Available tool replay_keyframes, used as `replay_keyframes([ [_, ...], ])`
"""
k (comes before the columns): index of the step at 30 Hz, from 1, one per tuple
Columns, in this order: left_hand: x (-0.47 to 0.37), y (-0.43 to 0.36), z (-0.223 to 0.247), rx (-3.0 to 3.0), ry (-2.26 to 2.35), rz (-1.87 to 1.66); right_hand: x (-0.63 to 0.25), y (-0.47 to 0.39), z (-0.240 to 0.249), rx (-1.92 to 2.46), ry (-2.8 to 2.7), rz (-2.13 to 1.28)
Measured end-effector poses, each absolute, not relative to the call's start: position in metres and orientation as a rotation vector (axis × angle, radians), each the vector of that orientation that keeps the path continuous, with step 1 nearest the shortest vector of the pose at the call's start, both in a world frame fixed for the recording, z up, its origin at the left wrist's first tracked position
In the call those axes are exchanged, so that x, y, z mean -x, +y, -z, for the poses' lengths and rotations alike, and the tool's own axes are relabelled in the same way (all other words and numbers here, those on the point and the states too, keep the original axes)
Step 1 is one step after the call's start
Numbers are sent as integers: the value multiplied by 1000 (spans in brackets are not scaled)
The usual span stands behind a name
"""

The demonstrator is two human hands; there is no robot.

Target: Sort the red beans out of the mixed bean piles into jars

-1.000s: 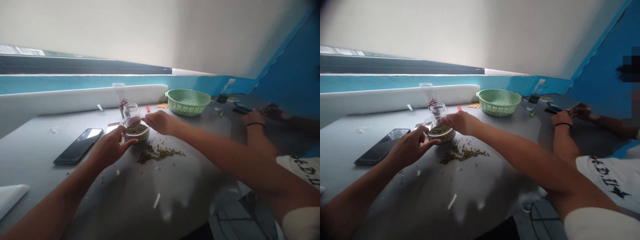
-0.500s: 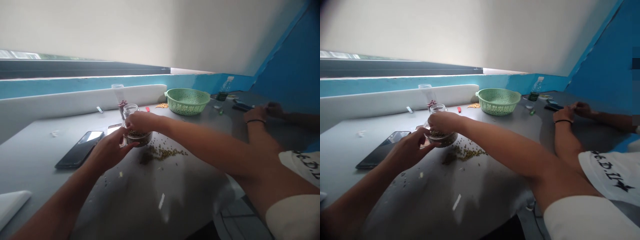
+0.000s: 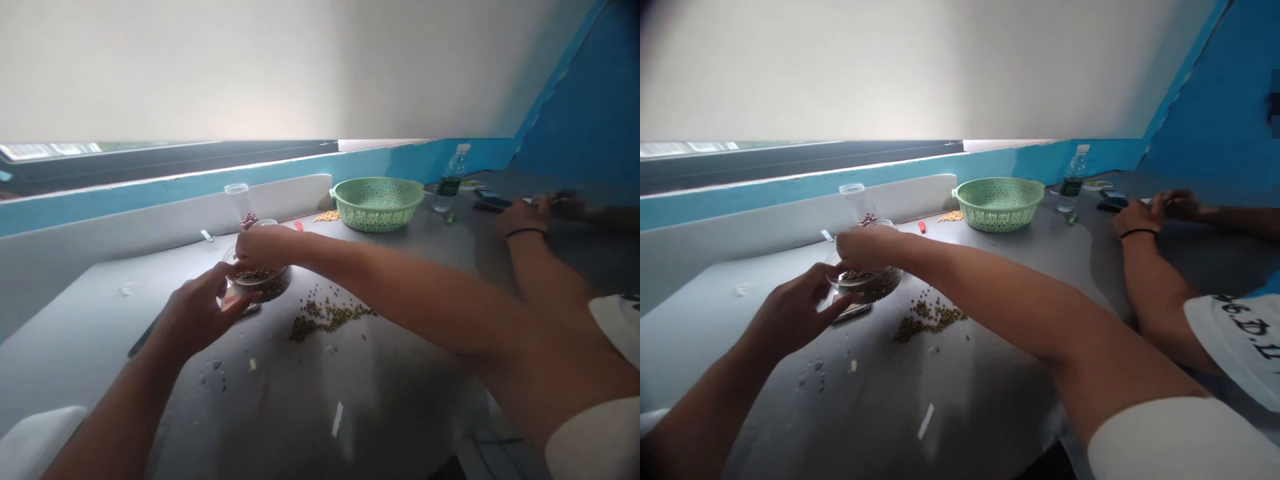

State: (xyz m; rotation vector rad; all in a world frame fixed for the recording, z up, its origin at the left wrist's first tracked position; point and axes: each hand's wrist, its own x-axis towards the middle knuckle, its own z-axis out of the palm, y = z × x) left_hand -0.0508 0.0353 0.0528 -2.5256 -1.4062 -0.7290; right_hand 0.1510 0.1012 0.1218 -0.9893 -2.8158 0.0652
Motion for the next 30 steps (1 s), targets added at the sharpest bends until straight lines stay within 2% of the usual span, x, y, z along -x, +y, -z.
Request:
replay_keyframes([
  [4, 59, 36, -56, 2475, -1424, 713, -170, 107, -124, 1020, -2478, -70],
  [8, 64, 35, -63, 2374, -1510, 736, -218, 127, -92, 1216, -2192, -113],
  [10, 66, 33, -66, 2310, -1556, 757, -240, 137, -66, 1330, -2337, -245],
  [16, 62, 37, -58, 2380, -1559, 801, -265, 125, -11, 1160, -2645, -425],
  [24, 32, 43, -28, 2592, -1610, 880, -298, 31, 0, 720, -2729, -662],
  [30, -8, 51, -5, 2586, -1682, 899, -316, 9, -7, 741, -2645, -666],
])
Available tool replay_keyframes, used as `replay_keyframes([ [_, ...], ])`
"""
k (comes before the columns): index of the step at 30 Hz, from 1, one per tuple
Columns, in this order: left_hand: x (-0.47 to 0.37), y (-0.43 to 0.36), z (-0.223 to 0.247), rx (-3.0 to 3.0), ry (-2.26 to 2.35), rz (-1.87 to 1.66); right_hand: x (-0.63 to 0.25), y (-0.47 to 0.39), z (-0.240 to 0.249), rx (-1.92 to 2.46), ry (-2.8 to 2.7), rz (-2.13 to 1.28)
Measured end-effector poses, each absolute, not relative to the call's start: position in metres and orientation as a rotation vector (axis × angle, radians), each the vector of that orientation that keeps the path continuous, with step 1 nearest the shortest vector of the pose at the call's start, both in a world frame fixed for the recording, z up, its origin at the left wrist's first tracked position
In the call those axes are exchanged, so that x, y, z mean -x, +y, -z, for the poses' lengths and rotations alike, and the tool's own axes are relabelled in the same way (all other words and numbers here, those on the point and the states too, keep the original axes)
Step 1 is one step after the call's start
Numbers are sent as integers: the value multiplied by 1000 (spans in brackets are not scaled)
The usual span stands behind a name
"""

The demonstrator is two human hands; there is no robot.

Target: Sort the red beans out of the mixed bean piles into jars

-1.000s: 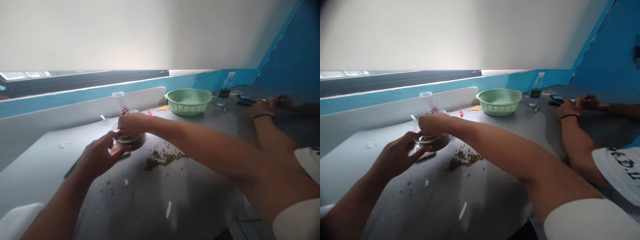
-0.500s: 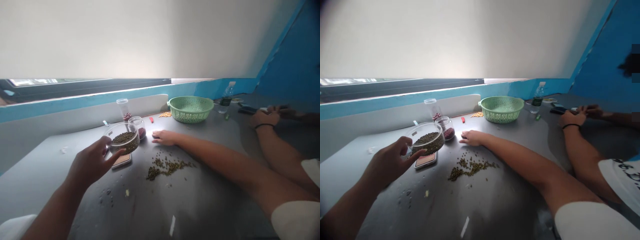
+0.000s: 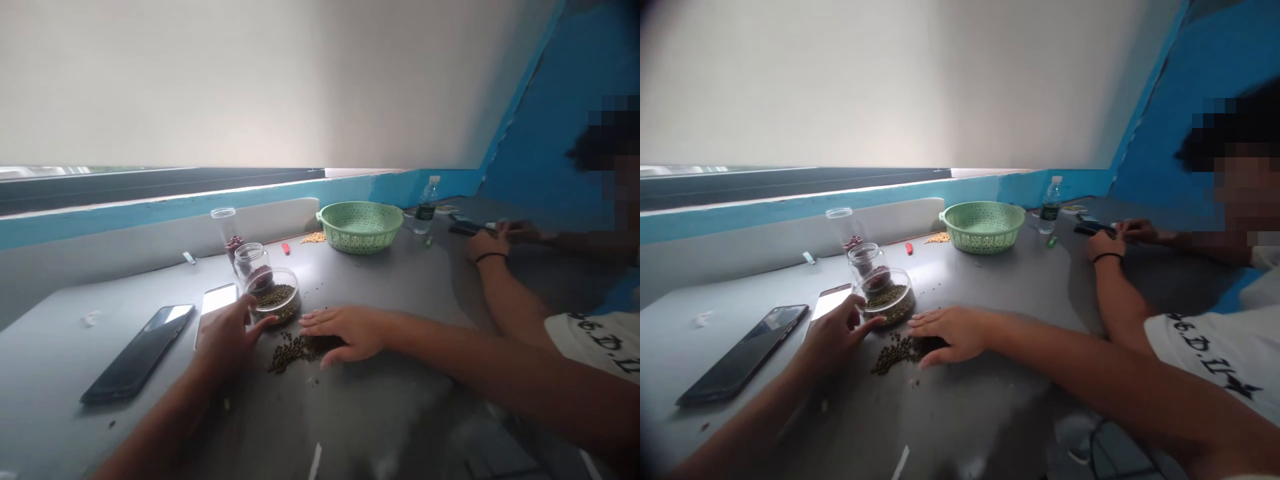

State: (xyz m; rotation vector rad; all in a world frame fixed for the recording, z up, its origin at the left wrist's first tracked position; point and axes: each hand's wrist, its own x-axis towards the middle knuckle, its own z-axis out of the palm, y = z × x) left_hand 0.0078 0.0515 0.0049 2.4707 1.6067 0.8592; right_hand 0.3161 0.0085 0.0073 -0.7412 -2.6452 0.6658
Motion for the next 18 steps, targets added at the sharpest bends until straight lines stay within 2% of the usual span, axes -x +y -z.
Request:
replay_keyframes([
  [7, -1, 25, -7, -2376, 1718, -761, -351, -1, -1, 1136, -2593, -684],
  [13, -22, -20, 24, -2419, 1669, -508, -319, 13, 15, 932, -2705, -577],
  [18, -67, -32, 43, -2457, 1569, -409, -312, 10, 11, 745, -2687, -660],
])
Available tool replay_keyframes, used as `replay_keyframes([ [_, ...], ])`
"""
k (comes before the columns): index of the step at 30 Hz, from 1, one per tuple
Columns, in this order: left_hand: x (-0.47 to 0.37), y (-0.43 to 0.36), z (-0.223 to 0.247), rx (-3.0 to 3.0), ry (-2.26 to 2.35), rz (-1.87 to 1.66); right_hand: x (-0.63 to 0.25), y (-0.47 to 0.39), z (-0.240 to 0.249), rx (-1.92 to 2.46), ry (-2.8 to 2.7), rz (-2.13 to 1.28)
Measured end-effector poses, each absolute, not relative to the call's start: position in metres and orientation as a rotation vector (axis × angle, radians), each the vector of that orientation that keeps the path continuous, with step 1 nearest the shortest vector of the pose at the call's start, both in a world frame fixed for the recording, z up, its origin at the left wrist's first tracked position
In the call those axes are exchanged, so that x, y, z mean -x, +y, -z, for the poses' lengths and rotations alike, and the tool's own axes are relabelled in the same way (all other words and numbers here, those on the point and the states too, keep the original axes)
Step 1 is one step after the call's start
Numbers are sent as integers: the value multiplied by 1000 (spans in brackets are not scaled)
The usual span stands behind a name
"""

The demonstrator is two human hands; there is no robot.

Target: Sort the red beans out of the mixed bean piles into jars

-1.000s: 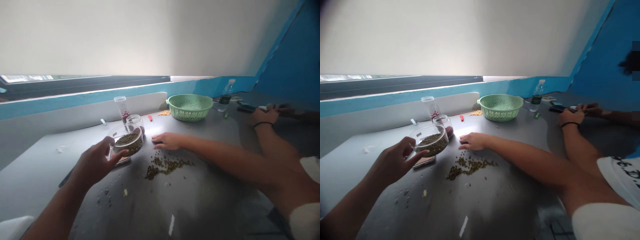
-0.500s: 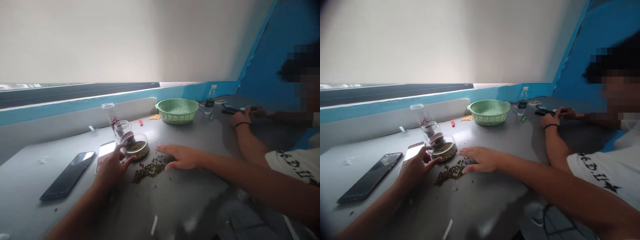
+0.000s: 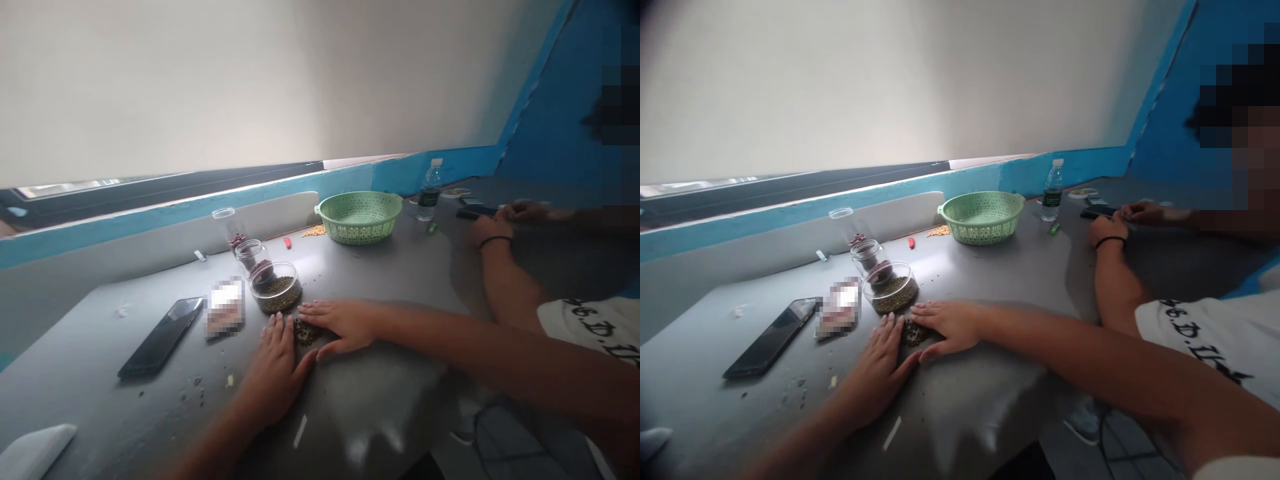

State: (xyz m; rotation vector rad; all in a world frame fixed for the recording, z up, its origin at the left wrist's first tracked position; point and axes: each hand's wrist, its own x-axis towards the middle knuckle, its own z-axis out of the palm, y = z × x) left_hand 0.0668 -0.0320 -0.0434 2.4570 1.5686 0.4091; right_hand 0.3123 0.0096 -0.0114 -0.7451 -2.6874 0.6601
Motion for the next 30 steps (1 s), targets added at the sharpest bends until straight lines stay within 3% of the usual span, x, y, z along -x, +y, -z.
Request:
replay_keyframes([
  [7, -102, -22, 40, -2491, 1429, -519, -335, -9, 11, 823, -2528, -719],
  [13, -64, -29, 16, -2396, 1519, -581, -338, -2, 15, 917, -2375, -750],
  [18, -49, -47, 24, -2325, 1627, -475, -324, 12, 12, 1043, -2478, -699],
  [24, -92, -37, 31, -2410, 1378, -446, -326, 21, 17, 913, -2530, -740],
  [30, -112, -19, 12, -2448, 1136, -610, -339, 21, 24, 956, -2161, -814],
])
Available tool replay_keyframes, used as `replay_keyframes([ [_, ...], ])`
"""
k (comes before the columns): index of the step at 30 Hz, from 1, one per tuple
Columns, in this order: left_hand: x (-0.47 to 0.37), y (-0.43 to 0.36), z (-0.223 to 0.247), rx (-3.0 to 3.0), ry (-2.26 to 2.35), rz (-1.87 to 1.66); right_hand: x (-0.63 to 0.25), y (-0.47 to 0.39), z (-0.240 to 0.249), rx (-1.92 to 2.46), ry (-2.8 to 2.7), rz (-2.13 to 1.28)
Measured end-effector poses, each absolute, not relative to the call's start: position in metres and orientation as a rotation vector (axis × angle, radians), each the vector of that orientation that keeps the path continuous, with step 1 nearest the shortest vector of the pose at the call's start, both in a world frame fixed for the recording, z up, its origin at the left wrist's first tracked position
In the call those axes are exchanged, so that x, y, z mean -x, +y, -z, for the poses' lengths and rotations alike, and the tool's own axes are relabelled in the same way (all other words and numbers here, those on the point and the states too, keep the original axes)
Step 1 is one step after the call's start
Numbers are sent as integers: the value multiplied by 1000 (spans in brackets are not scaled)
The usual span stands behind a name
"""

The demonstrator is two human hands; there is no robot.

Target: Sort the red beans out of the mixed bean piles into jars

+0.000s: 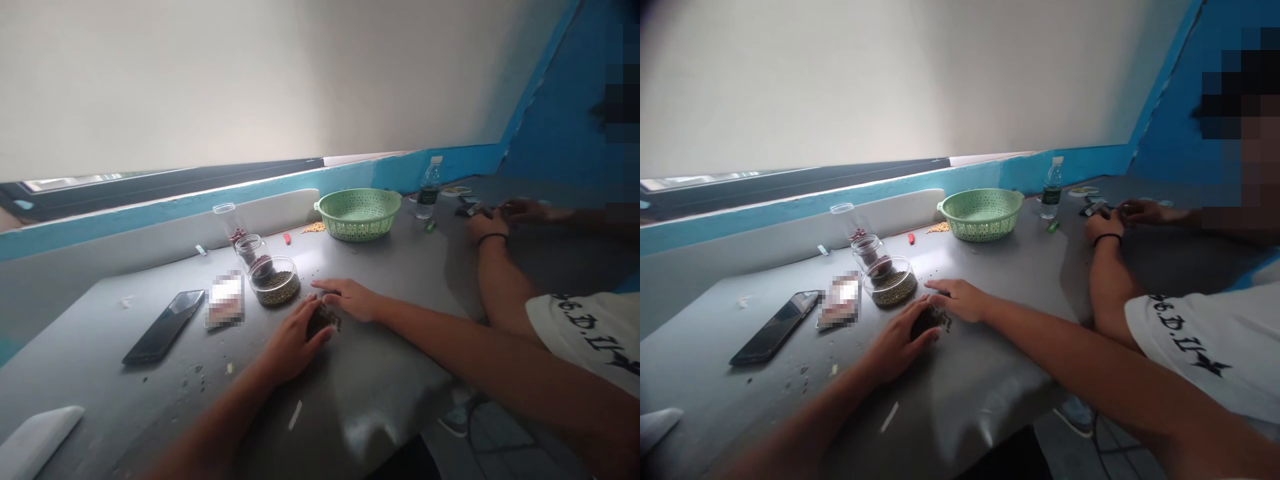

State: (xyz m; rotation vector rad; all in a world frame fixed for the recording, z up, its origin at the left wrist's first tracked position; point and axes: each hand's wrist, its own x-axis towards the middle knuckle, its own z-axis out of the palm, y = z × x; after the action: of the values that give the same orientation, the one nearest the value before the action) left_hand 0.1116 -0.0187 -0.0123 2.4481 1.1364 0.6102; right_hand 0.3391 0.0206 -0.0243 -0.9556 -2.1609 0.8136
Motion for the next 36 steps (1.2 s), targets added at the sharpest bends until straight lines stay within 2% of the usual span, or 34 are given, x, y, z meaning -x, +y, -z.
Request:
replay_keyframes([
  [3, -109, -14, 3, -2445, 1096, -773, -335, 25, 22, 1067, -2146, -792],
  [7, -83, -16, -1, -2373, 1290, -943, -327, 27, 16, 1102, -2350, -754],
  [14, -57, -21, 17, -2403, 1376, -684, -324, 20, 15, 979, -2559, -660],
  [25, -82, -10, 10, -2534, 1239, -715, -310, 46, 21, 872, -2506, -588],
  [36, -77, -6, 1, -2715, 1459, -541, -314, 46, 23, 779, -2418, -494],
])
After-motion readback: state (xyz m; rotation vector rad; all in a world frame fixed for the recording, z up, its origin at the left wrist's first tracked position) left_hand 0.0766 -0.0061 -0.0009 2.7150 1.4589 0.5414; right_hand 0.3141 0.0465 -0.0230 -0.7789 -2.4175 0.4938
